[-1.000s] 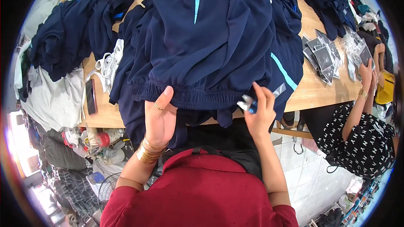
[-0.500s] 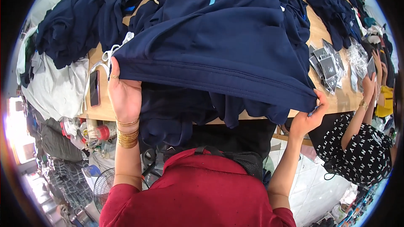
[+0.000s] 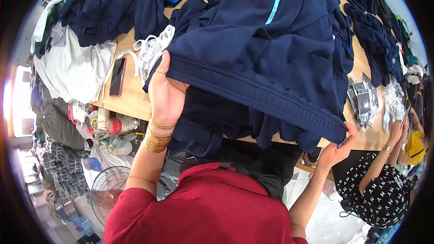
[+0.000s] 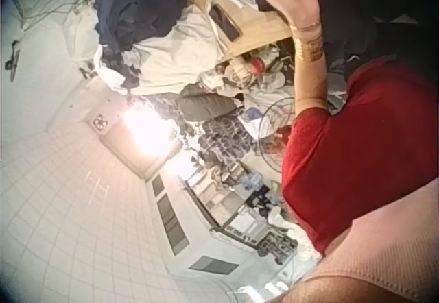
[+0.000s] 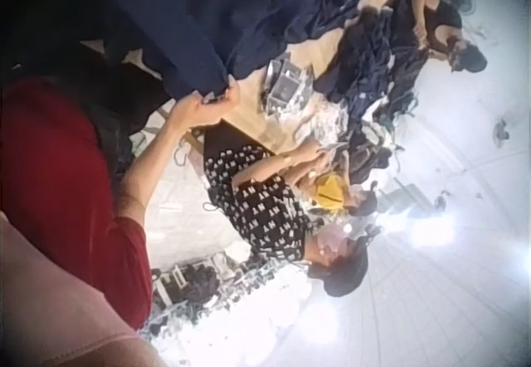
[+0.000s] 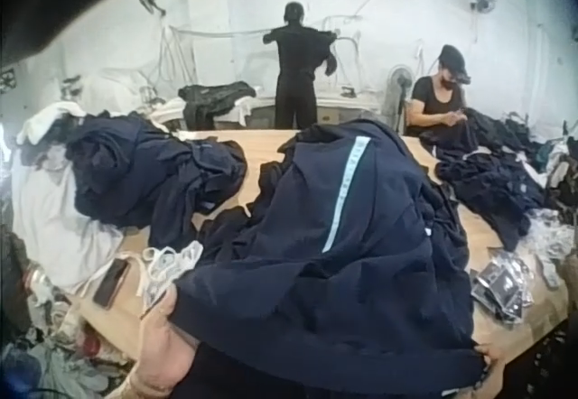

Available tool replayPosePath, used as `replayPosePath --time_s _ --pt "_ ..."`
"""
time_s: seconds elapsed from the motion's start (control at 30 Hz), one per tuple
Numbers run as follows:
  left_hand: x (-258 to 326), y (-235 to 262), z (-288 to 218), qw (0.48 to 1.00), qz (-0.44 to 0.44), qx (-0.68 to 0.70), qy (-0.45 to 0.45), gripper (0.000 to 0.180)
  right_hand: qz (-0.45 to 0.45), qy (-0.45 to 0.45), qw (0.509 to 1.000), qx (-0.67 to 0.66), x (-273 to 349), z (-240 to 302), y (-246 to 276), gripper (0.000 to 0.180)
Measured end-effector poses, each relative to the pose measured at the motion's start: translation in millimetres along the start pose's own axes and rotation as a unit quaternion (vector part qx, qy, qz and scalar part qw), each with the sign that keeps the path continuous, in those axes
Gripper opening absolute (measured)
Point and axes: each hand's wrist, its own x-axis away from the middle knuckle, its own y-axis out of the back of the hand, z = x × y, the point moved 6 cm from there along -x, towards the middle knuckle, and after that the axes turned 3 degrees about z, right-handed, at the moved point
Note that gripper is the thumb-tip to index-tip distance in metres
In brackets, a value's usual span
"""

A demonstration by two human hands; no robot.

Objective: Trimming excess threads from navy blue athletic garments using thread snips.

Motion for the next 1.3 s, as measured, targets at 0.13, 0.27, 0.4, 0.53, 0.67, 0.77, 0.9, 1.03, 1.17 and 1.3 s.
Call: replayPosePath --time_s 0.13,0.27,0.4,0.53,0.67,0.77,0.9,1.03,1.17,1.3 --pt "11.4 -9.3 17.2 0.996 0.075 -0.008 0.041 0.037 0.244 0.010 0.969 0.045 -16.5 28.2 -19.3 0.047" --pt "33.9 -38.0 48.5 0.993 0.079 -0.013 0.089 0.041 0.284 -0.095 0.939 -0.167 -14.6 61.5 -38.5 0.055" --pt "55.7 -77.4 75.7 0.981 0.107 0.077 0.143 0.033 0.243 0.049 0.927 -0.282 19.3 121.2 -96.1 0.066" --pt "46.8 -79.4 69.0 0.961 0.173 0.156 0.148 0.046 0.192 -0.008 0.941 -0.278 14.9 103.6 -100.6 0.056" --pt "18.4 -39.6 39.2 0.987 0.100 0.117 0.036 0.052 0.124 0.103 0.982 -0.099 -24.0 101.0 -53.4 0.040" --pt "6.1 -28.0 24.2 0.992 0.065 0.104 -0.002 0.054 0.047 0.076 0.994 -0.056 -48.8 82.6 -15.6 0.025" --pt "-6.3 -13.1 22.8 0.984 0.073 0.152 0.053 0.052 -0.039 -0.017 0.997 -0.068 -52.9 28.6 22.7 0.018" --pt "-2.7 -9.9 30.5 0.968 0.117 0.207 0.083 0.049 -0.026 -0.014 0.999 -0.032 -33.4 -1.5 32.6 0.017" --pt "-1.3 -4.3 33.9 0.973 0.107 0.185 0.089 0.049 -0.048 -0.062 0.993 -0.090 -18.3 -22.8 38.6 0.018" --pt "-0.1 -2.7 33.6 0.965 0.142 0.199 0.095 0.048 -0.053 -0.082 0.991 -0.088 -12.3 -27.7 39.6 0.017"
